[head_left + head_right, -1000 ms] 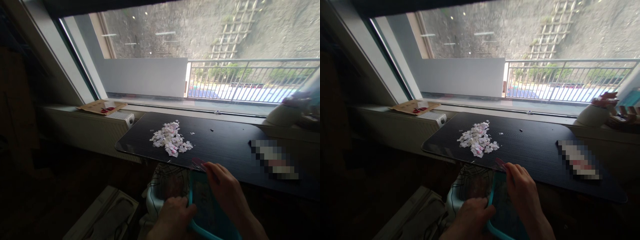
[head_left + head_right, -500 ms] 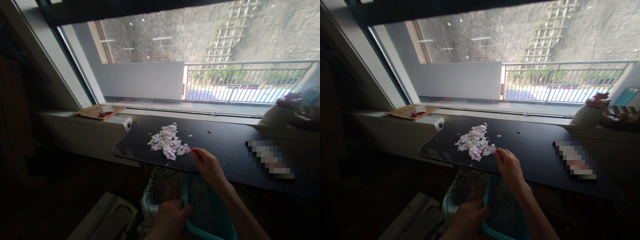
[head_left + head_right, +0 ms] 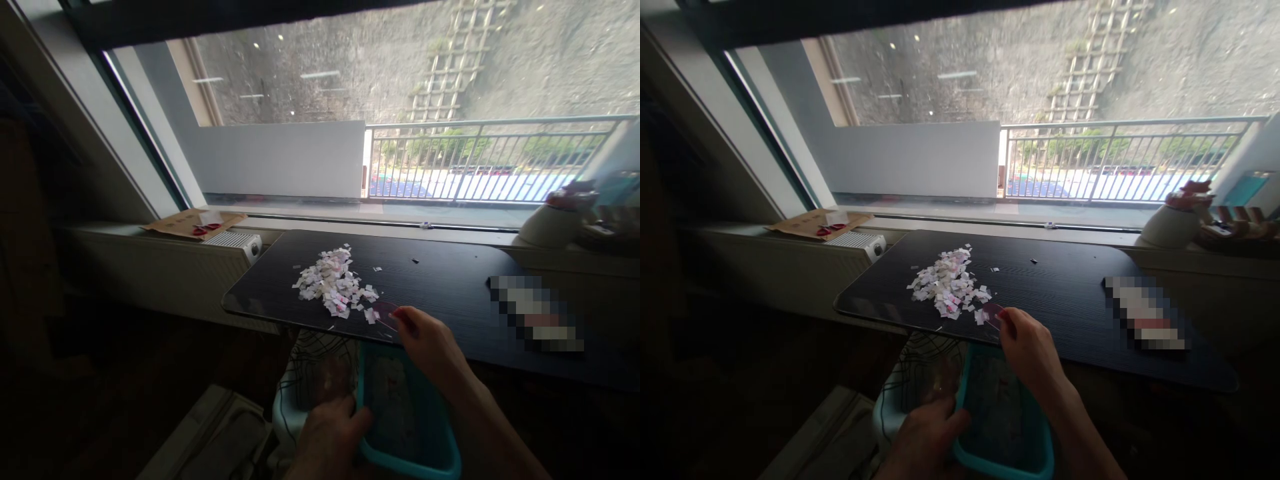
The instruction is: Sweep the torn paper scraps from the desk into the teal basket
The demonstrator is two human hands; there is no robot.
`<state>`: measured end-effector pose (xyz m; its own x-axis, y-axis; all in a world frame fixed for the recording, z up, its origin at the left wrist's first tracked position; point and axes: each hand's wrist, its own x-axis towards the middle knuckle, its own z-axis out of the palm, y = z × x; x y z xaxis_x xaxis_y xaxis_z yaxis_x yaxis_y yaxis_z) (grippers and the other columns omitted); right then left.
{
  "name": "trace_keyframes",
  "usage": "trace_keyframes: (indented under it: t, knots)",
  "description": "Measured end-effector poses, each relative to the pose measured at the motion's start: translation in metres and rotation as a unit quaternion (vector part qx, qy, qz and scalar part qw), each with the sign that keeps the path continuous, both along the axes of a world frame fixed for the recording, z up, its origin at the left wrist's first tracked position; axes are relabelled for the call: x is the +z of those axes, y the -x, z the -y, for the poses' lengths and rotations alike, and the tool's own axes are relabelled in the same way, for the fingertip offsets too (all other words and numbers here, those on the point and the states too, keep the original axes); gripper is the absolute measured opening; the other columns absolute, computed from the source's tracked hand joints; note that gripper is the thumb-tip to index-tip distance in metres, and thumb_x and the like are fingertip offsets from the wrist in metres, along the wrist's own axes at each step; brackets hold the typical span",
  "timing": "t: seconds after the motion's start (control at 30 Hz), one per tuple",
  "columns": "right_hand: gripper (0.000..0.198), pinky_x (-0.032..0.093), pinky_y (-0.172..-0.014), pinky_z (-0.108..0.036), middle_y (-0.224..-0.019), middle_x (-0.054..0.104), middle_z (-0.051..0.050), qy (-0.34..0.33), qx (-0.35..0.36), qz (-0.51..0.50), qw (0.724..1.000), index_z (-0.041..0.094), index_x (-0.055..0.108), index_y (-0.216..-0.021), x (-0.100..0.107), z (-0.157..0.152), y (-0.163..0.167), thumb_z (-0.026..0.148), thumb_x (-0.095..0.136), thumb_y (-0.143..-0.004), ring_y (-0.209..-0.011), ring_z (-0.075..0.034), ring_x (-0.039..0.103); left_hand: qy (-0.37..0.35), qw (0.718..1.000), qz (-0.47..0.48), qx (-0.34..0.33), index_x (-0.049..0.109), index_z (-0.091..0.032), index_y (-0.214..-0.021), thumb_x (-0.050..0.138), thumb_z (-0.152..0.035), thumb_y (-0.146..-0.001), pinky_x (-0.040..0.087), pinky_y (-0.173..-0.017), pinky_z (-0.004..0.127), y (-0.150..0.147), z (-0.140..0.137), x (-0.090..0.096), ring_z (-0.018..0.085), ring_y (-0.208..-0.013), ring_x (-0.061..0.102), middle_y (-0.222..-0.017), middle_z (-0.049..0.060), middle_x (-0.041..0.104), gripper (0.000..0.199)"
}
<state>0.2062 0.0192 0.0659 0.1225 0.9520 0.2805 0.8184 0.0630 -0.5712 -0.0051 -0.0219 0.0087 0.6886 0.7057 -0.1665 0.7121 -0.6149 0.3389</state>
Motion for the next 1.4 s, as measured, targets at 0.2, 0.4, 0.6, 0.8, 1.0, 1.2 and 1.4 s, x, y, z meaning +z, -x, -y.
trace_keyframes:
  t: [0.2,0.4,0.6,0.8,1.0,1.2,1.4]
  knots:
    - [0.024,0.045,-0.065,-0.028,-0.088,0.069,-0.004,-0.004,-0.035,0.014,0.999,0.021,0.063,-0.096,-0.001,0.013,-0.017,0.030,0.044,-0.084,-0.074,-0.018,0.062,-0.025,0.999,0.020,0.008,0.053,-0.026,-0.090,0.064,-0.028,-0.069,0.039,-0.066,0.027,-0.002,0.000,-0.001,0.020,-0.083,0.055,-0.091,0.000,0.057,0.024]
    - [0.025,0.045,-0.062,-0.028,-0.084,0.070,-0.004,0.002,-0.077,0.019,0.997,0.021,0.064,-0.095,0.001,0.015,-0.029,0.034,0.046,-0.083,-0.069,-0.018,0.063,0.002,1.000,-0.018,-0.002,0.052,-0.025,-0.091,0.063,-0.030,-0.069,0.040,-0.067,0.028,-0.003,-0.002,0.001,0.021,-0.085,0.054,-0.094,0.001,0.057,0.025]
    - [0.025,0.046,-0.063,-0.027,-0.088,0.069,-0.005,-0.014,-0.019,-0.017,1.000,0.019,0.063,-0.096,-0.001,0.015,-0.017,0.029,0.044,-0.084,-0.072,-0.017,0.063,-0.003,1.000,-0.013,-0.002,0.052,-0.025,-0.091,0.061,-0.026,-0.069,0.040,-0.067,0.028,-0.004,-0.002,0.003,0.021,-0.084,0.054,-0.093,0.001,0.057,0.024]
    - [0.021,0.045,-0.062,-0.028,-0.083,0.069,-0.005,0.010,-0.029,0.026,0.999,0.021,0.063,-0.090,0.008,0.019,-0.011,0.026,0.044,-0.082,-0.071,-0.018,0.063,-0.003,1.000,-0.013,0.004,0.053,-0.025,-0.092,0.063,-0.027,-0.068,0.040,-0.067,0.029,-0.004,-0.001,0.002,0.022,-0.086,0.055,-0.094,0.002,0.057,0.026]
    - [0.022,0.045,-0.062,-0.028,-0.082,0.068,-0.003,0.034,-0.039,0.031,0.998,0.022,0.063,-0.090,0.013,0.022,-0.020,0.028,0.044,-0.082,-0.069,-0.017,0.063,-0.004,1.000,-0.016,0.003,0.053,-0.025,-0.091,0.062,-0.029,-0.070,0.040,-0.067,0.030,-0.006,-0.002,0.005,0.022,-0.084,0.054,-0.093,0.002,0.057,0.024]
    - [0.022,0.045,-0.059,-0.028,-0.083,0.069,-0.004,0.025,-0.070,0.038,0.997,0.021,0.064,-0.090,0.012,0.025,-0.025,0.028,0.045,-0.080,-0.068,-0.018,0.063,0.008,1.000,-0.025,0.004,0.053,-0.025,-0.092,0.062,-0.029,-0.070,0.041,-0.067,0.031,-0.005,-0.002,0.006,0.023,-0.086,0.054,-0.095,0.002,0.056,0.024]
    - [0.020,0.043,-0.058,-0.027,-0.079,0.069,-0.003,0.031,-0.031,0.045,0.998,0.022,0.062,-0.086,0.015,0.022,-0.016,0.027,0.043,-0.082,-0.068,-0.018,0.063,0.010,1.000,-0.029,-0.002,0.052,-0.025,-0.093,0.063,-0.029,-0.071,0.041,-0.069,0.030,-0.006,-0.002,0.005,0.022,-0.086,0.054,-0.094,0.001,0.056,0.025]
